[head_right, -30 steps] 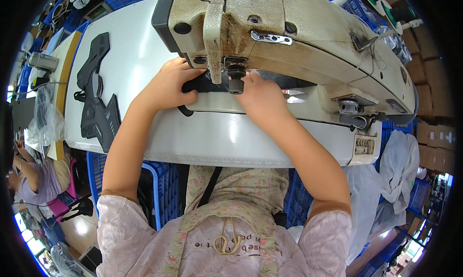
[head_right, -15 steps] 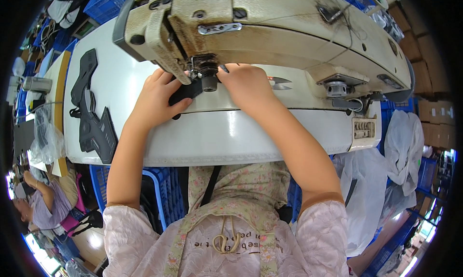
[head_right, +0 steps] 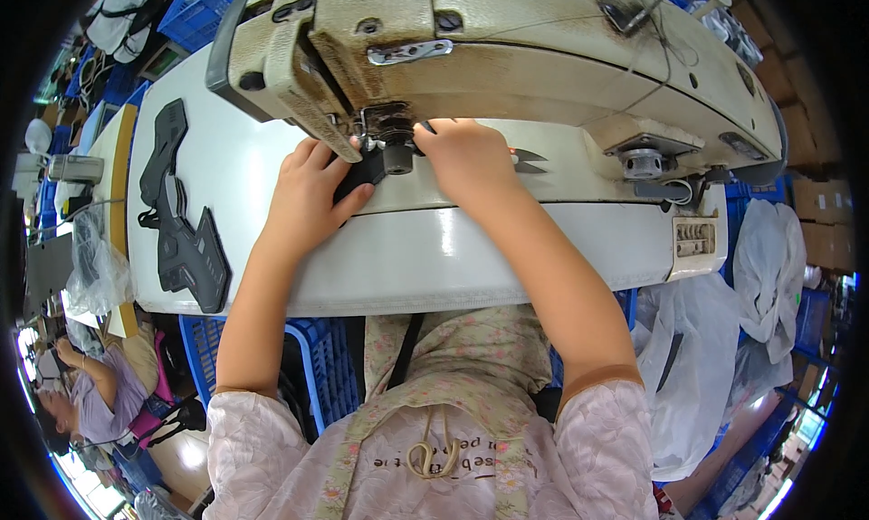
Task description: Using an industrial sewing machine to stitch together parts of a black shoe upper.
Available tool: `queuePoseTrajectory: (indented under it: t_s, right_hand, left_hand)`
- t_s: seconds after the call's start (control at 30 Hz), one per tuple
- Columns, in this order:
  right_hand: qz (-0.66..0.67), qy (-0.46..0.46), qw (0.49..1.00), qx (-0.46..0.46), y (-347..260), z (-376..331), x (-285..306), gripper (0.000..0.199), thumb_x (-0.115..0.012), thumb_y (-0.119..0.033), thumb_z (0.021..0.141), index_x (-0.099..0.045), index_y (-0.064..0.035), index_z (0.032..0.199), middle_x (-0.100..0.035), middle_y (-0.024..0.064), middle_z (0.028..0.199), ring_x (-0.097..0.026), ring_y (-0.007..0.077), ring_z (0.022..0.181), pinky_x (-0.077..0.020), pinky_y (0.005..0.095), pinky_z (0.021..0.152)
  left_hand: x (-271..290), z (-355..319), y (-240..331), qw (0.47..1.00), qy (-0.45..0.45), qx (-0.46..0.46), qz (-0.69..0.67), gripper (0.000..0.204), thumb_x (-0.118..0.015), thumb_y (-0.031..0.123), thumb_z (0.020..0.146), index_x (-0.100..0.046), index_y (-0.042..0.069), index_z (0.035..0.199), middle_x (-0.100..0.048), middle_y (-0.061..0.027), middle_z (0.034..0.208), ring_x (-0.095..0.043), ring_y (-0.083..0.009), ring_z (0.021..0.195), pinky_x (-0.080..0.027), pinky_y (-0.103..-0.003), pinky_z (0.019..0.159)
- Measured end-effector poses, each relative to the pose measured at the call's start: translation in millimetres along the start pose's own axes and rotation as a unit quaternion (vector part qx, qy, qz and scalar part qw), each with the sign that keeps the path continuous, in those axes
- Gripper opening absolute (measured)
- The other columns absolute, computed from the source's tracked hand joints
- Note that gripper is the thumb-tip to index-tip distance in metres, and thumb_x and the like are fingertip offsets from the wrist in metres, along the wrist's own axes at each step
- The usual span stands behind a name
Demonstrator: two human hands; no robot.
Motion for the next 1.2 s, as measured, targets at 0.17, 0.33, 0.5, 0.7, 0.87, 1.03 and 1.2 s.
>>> queuePoseTrajectory:
  t_s: [0.17, 0.33, 0.5, 0.7, 0.87, 1.03, 1.2]
  right_hand:
    - [0.019, -0.032, 0.999, -0.023, -4.3, 3.0, 7.7, 0.016, -0.059, -0.006, 0.081, -0.065, -0.011, 0.095, -0.063, 0.0062, 0.087, -0.067, 0.0258, 0.088, -0.0556, 0.04, 0.068]
    - [0.011, -0.047, 0.998, -0.032, -3.6, 5.9, 6.3, 0.008, -0.06, -0.012, 0.083, -0.066, -0.0112, 0.088, -0.064, 0.0074, 0.084, -0.066, 0.0278, 0.086, -0.0547, 0.0423, 0.069]
    - [0.049, -0.024, 0.997, -0.056, -2.3, 7.7, 0.0, 0.007, -0.062, -0.013, 0.085, -0.069, -0.0095, 0.084, -0.065, 0.0083, 0.086, -0.067, 0.0284, 0.086, -0.0543, 0.0425, 0.07]
    - [0.036, -0.045, 0.994, -0.095, 0.2, 6.5, -4.1, 0.007, -0.067, -0.013, 0.082, -0.068, -0.006, 0.082, -0.066, 0.0106, 0.084, -0.066, 0.03, 0.087, -0.054, 0.0416, 0.073]
    - [0.057, -0.038, 0.991, -0.113, 1.9, 5.8, -6.3, 0.005, -0.067, -0.009, 0.078, -0.066, -0.0051, 0.08, -0.067, 0.0129, 0.084, -0.066, 0.032, 0.088, -0.0534, 0.0426, 0.074]
    - [0.084, -0.023, 0.991, -0.105, 5.3, 5.0, -12.1, 0.007, -0.067, -0.006, 0.073, -0.065, -0.0045, 0.08, -0.067, 0.0154, 0.082, -0.065, 0.0354, 0.086, -0.0528, 0.0444, 0.075]
    - [0.115, 0.005, 0.988, -0.099, 11.4, 3.3, -19.7, 0.008, -0.067, -0.005, 0.071, -0.065, -0.0037, 0.079, -0.067, 0.0167, 0.081, -0.065, 0.0369, 0.084, -0.0523, 0.0457, 0.074]
  left_hand:
    - [0.4, -1.3, 0.2, 0.999, 0.028, -0.014, -0.014, 0.051, -0.071, 0.032, 0.081, -0.064, 0.003, 0.122, -0.059, -0.0131, 0.122, -0.052, -0.0326, 0.114, -0.042, -0.045, 0.096]
    - [0.5, -1.1, -1.4, 0.999, 0.028, -0.012, -0.01, 0.054, -0.072, 0.034, 0.08, -0.063, 0.004, 0.123, -0.056, -0.0141, 0.128, -0.051, -0.0315, 0.118, -0.043, -0.044, 0.097]
    - [-0.5, -2.4, -2.5, 0.999, 0.046, -0.016, 0.011, 0.057, -0.073, 0.036, 0.079, -0.063, 0.003, 0.125, -0.055, -0.014, 0.134, -0.051, -0.0301, 0.12, -0.044, -0.042, 0.097]
    - [-3.8, -1.1, -2.8, 0.996, 0.074, -0.022, -0.032, 0.056, -0.072, 0.034, 0.079, -0.063, 0.001, 0.124, -0.06, -0.0138, 0.11, -0.053, -0.0321, 0.115, -0.044, -0.044, 0.094]
    - [-4.3, -3.0, -4.3, 0.995, 0.091, -0.034, -0.027, 0.056, -0.073, 0.035, 0.078, -0.064, 0.001, 0.123, -0.06, -0.0143, 0.112, -0.054, -0.0324, 0.114, -0.045, -0.043, 0.094]
    - [-5.5, -3.0, -5.6, 0.995, 0.091, -0.031, -0.027, 0.056, -0.073, 0.035, 0.077, -0.064, 0.001, 0.121, -0.06, -0.0154, 0.115, -0.053, -0.0326, 0.115, -0.046, -0.044, 0.094]
    - [-5.5, -2.7, -5.1, 0.994, 0.098, -0.033, -0.018, 0.055, -0.073, 0.035, 0.077, -0.064, 0.002, 0.121, -0.06, -0.0162, 0.116, -0.053, -0.0324, 0.115, -0.046, -0.044, 0.094]
Point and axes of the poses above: each hand's wrist, its own z-axis towards the middle knuckle, its own x-axis out of the back of the hand, y = z × x, the point moved 2 cm from there along z, towards the middle knuckle
